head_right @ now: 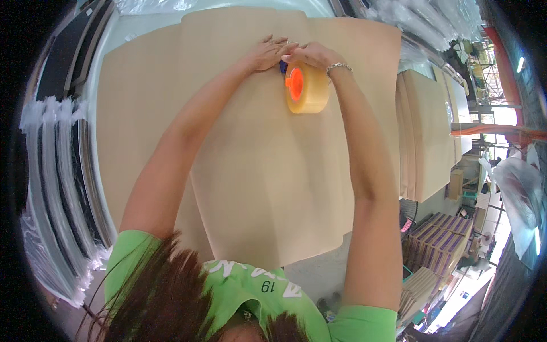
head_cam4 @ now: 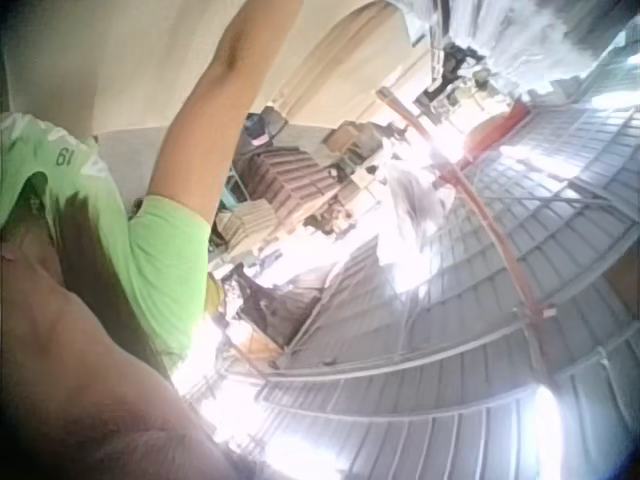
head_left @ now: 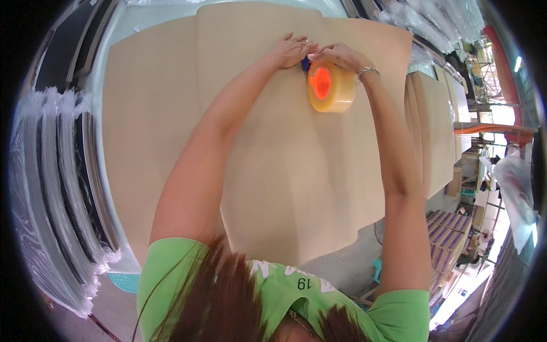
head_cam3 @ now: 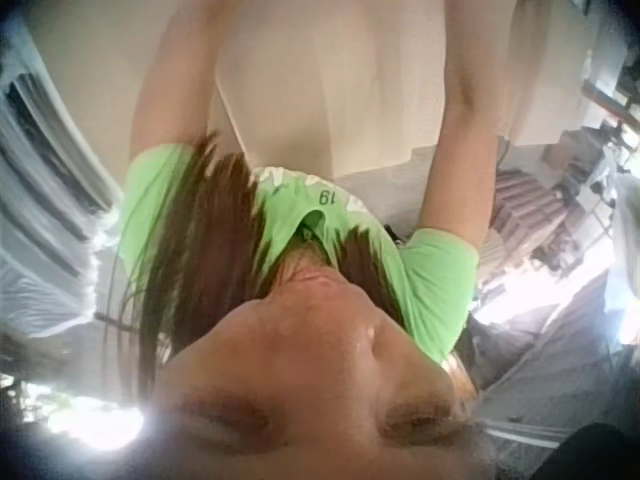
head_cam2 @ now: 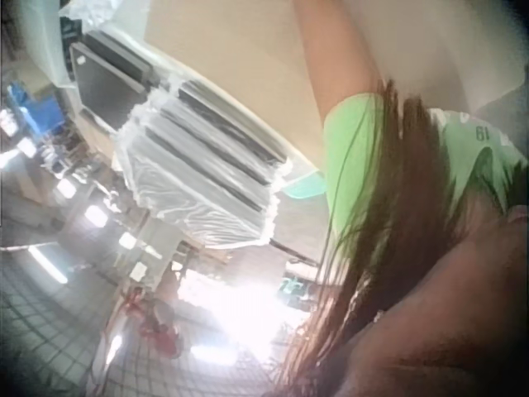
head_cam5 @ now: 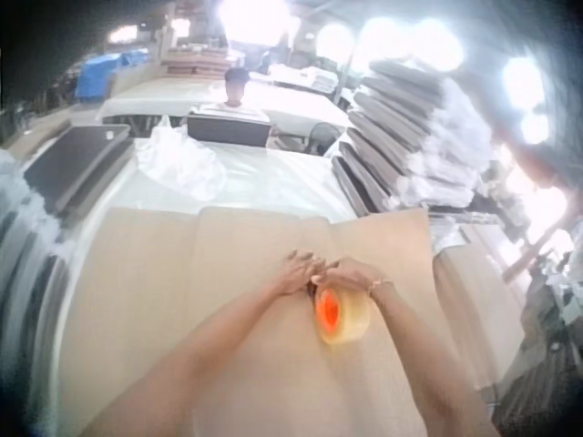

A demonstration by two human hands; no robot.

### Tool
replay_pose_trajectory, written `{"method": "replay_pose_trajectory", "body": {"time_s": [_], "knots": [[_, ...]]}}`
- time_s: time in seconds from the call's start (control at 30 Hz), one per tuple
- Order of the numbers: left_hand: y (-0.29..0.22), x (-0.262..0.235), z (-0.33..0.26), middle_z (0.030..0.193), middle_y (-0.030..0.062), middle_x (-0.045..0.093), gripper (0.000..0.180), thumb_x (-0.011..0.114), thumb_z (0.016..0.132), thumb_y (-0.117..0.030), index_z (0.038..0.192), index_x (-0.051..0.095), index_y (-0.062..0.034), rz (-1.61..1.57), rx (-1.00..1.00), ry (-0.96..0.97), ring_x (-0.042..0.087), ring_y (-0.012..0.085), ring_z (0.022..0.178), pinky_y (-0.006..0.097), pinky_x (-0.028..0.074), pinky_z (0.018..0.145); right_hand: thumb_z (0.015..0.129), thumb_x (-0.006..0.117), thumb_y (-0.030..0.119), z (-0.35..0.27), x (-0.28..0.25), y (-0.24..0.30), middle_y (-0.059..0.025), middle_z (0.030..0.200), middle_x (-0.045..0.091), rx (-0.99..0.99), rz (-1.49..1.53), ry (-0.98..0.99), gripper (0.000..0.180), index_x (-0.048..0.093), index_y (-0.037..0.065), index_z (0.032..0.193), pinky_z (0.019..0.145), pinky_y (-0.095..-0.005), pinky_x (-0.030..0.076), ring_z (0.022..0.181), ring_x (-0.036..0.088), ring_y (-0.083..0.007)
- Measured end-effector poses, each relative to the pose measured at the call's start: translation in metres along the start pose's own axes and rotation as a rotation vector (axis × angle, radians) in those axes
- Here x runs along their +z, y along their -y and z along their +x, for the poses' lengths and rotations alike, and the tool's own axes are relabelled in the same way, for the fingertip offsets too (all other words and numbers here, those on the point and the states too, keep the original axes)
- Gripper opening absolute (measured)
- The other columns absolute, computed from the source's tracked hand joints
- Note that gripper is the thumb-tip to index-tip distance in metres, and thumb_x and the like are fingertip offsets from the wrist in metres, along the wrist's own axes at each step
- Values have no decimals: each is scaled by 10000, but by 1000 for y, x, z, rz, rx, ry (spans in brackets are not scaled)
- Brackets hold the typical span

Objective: The person wraps a rectangular product in brown paper, using a tape dispenser to secure the paper edges and folds.

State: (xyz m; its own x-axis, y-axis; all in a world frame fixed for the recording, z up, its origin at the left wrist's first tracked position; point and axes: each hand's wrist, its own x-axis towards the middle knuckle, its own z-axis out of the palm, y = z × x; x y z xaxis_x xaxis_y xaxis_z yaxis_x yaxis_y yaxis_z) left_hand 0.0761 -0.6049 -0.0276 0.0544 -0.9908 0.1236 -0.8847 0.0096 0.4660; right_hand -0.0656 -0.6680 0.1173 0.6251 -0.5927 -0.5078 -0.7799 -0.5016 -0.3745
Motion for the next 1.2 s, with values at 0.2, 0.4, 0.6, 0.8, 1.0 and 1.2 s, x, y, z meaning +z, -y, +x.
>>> {"method": "replay_pose_trajectory", "body": {"time_s": [0.2,0.4,0.6,0.8,1.0,1.2], "knots": [[-3,10,3,1523,-59,336,508,184,1014,-465,1463,354,-300,201,66,-99,258,205,1424,450,99,1194,729,694,472,-44,15,-48,-99,913,703,-170,49,165,516,722,39,1009,775,-354,501,841,633,-203],[-5,4,-6,1538,-80,300,540,167,1008,-516,1468,346,-296,105,-16,-85,249,194,1428,425,157,1187,782,697,419,-272,101,-80,-172,1043,692,179,31,137,507,665,86,1163,875,-375,506,995,661,-309],[-15,8,-6,1552,-53,271,570,152,999,-545,1479,317,-284,253,-91,-162,246,205,1429,410,167,1188,764,701,474,-346,133,-99,-188,999,690,298,-44,255,510,699,90,1100,866,-388,510,957,656,-342],[-12,8,-7,1553,-43,270,582,169,992,-563,1491,284,-286,319,-70,-139,241,223,1430,412,191,1183,726,774,366,-237,105,-129,-91,975,715,463,241,1014,470,703,66,1082,813,-314,532,870,675,-200],[-1,14,-9,1554,-4,273,584,229,987,-555,1485,309,-261,257,-127,-185,238,257,1433,459,204,1165,762,744,330,-324,181,-196,-56,1105,686,908,-13,1270,475,672,29,1122,850,-268,524,951,656,-155],[-125,55,-101,1522,89,324,633,537,880,-543,1407,453,-204,106,56,-180,212,337,1428,578,126,1141,831,683,201,-416,87,-273,-167,1171,636,772,1193,392,460,592,-3,1233,959,-327,494,1066,620,-190]]}}
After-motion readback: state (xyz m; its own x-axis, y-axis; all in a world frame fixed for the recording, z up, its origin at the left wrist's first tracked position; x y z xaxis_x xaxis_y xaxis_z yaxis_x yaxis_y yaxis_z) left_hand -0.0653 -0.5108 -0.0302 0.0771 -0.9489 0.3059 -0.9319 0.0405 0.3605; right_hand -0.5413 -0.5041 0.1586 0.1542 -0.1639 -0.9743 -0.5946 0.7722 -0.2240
